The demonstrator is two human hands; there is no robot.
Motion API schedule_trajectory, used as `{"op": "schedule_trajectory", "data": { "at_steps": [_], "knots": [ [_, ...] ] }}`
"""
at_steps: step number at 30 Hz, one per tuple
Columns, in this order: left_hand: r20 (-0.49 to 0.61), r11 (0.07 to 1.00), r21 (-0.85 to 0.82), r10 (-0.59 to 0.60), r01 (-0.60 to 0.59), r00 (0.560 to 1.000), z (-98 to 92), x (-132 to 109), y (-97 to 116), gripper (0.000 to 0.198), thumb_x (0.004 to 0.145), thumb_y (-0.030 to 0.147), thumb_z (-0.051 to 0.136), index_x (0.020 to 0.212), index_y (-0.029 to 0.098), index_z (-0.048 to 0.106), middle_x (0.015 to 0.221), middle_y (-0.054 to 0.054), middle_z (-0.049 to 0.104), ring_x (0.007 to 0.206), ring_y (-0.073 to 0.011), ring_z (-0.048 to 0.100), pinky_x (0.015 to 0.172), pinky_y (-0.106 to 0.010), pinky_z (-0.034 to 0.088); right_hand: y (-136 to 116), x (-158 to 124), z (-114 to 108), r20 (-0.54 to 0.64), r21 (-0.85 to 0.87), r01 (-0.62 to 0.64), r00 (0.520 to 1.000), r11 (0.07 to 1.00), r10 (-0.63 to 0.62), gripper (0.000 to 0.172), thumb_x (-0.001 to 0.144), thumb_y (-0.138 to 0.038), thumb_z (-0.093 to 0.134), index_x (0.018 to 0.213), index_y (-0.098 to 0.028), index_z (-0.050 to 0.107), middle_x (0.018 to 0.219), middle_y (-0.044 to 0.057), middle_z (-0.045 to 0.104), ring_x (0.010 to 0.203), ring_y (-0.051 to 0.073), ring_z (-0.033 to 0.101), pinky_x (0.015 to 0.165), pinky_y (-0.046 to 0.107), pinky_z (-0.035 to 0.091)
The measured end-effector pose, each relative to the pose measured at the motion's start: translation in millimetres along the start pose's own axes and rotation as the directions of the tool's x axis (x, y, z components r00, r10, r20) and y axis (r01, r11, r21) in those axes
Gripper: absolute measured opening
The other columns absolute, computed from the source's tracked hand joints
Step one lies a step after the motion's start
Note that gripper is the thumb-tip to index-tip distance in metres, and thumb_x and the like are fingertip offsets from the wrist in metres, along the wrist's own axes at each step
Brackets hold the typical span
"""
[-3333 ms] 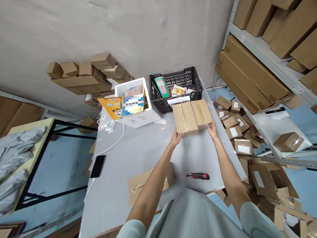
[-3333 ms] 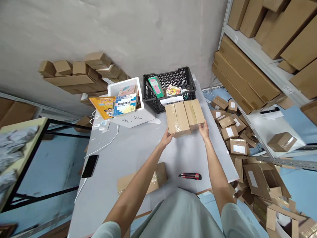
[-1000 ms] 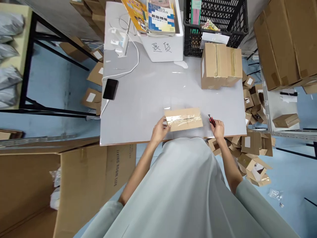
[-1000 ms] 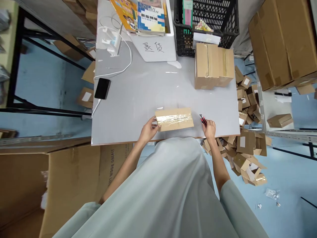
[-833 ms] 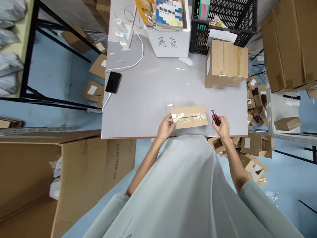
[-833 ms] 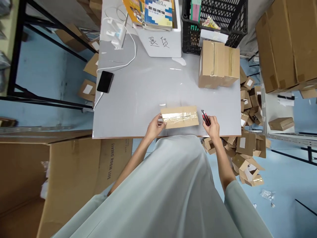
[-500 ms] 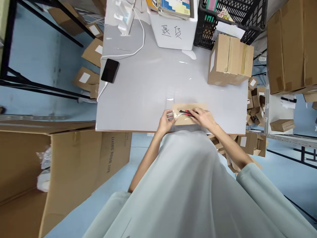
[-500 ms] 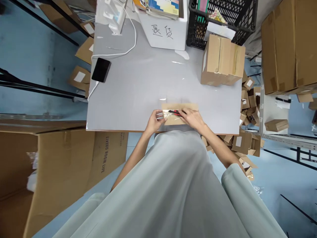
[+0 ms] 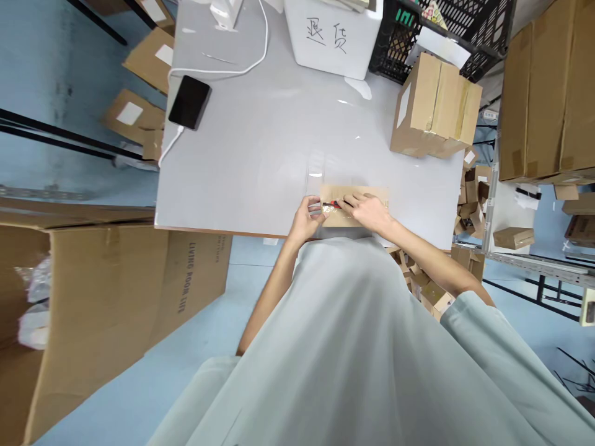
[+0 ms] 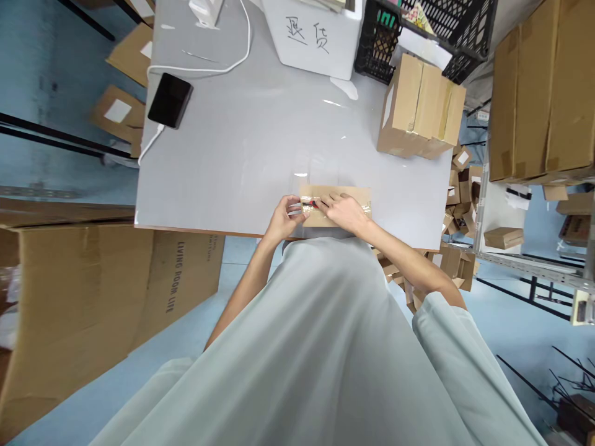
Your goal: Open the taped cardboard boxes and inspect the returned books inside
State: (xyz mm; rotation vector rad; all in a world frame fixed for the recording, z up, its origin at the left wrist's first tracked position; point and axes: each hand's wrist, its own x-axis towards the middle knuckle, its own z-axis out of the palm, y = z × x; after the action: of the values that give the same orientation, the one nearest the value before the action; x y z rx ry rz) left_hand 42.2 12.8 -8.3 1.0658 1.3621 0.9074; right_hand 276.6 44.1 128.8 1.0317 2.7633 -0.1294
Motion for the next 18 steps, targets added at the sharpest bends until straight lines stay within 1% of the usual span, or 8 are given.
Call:
{"op": "schedule_trajectory", "data": {
  "at_steps": [5,7,8,11,12,15,18],
  "knots": [
    [0.0,1.0,0.02,-0.014,0.014,1.0,0.5,1,1,0.055,0.076,0.032,0.083,0.124,0.026,0.057,0.141,-0.01,0.071,0.116,-0.023,0.075,0.084,-0.031,0.064,-16,6,-17,0.057,-0.039,0.048,0.997,0.998,-0.045,0.04,0.114,-0.006,0.036,0.142,-0.009,0.064,0.126,0.019,0.076,0.115,0.03,0.065,0.086,0.04,0.048],
    [-0.001,0.999,0.035,-0.01,0.01,1.0,0.0,0,3,0.057,0.077,0.032,0.082,0.128,0.027,0.058,0.142,-0.011,0.07,0.116,-0.0234,0.075,0.086,-0.033,0.065,-19,11,-22,0.068,-0.05,0.079,0.995,0.996,-0.076,0.039,0.113,-0.004,0.036,0.136,-0.008,0.067,0.123,0.019,0.076,0.115,0.03,0.065,0.085,0.04,0.047],
    [0.0,0.999,0.041,-0.003,0.003,1.0,-0.5,-1,4,0.061,0.078,0.033,0.082,0.134,0.027,0.057,0.143,-0.011,0.07,0.116,-0.0238,0.075,0.087,-0.034,0.065,-19,13,-24,0.073,-0.057,0.096,0.993,0.994,-0.092,0.039,0.112,-0.003,0.036,0.133,-0.008,0.069,0.122,0.019,0.076,0.114,0.03,0.065,0.084,0.04,0.047],
    [0.033,0.996,0.078,0.03,-0.032,0.999,-2.9,-3,7,0.074,0.081,0.036,0.081,0.15,0.028,0.057,0.15,-0.015,0.067,0.119,-0.0265,0.075,0.092,-0.04,0.067,-16,18,-29,0.087,-0.075,0.139,0.987,0.987,-0.132,0.041,0.11,0.0,0.036,0.127,-0.007,0.073,0.119,0.019,0.077,0.11,0.03,0.066,0.081,0.04,0.047],
    [0.051,0.995,0.093,0.037,-0.042,0.998,-3.9,-4,8,0.073,0.082,0.038,0.08,0.151,0.027,0.059,0.153,-0.016,0.064,0.12,-0.0278,0.075,0.094,-0.042,0.067,-15,19,-30,0.089,-0.079,0.148,0.986,0.986,-0.141,0.041,0.11,0.0,0.036,0.126,-0.007,0.073,0.118,0.019,0.078,0.109,0.03,0.066,0.081,0.04,0.047],
    [0.085,0.992,0.115,0.042,-0.052,0.995,-6.7,-4,11,0.065,0.083,0.043,0.079,0.144,0.024,0.067,0.159,-0.018,0.06,0.122,-0.0304,0.075,0.097,-0.045,0.067,-12,15,-31,0.093,-0.098,0.155,0.985,0.983,-0.146,0.043,0.11,0.001,0.035,0.127,-0.006,0.074,0.119,0.019,0.078,0.107,0.029,0.066,0.079,0.04,0.046],
    [0.092,0.99,0.128,0.039,-0.05,0.995,-9.5,-1,12,0.065,0.083,0.044,0.079,0.144,0.024,0.069,0.16,-0.017,0.06,0.122,-0.0298,0.074,0.103,-0.047,0.066,-1,0,-29,0.098,-0.118,0.119,0.989,0.986,-0.107,0.043,0.109,0.002,0.035,0.125,-0.006,0.074,0.116,0.019,0.078,0.106,0.03,0.066,0.079,0.04,0.046]
  ]
}}
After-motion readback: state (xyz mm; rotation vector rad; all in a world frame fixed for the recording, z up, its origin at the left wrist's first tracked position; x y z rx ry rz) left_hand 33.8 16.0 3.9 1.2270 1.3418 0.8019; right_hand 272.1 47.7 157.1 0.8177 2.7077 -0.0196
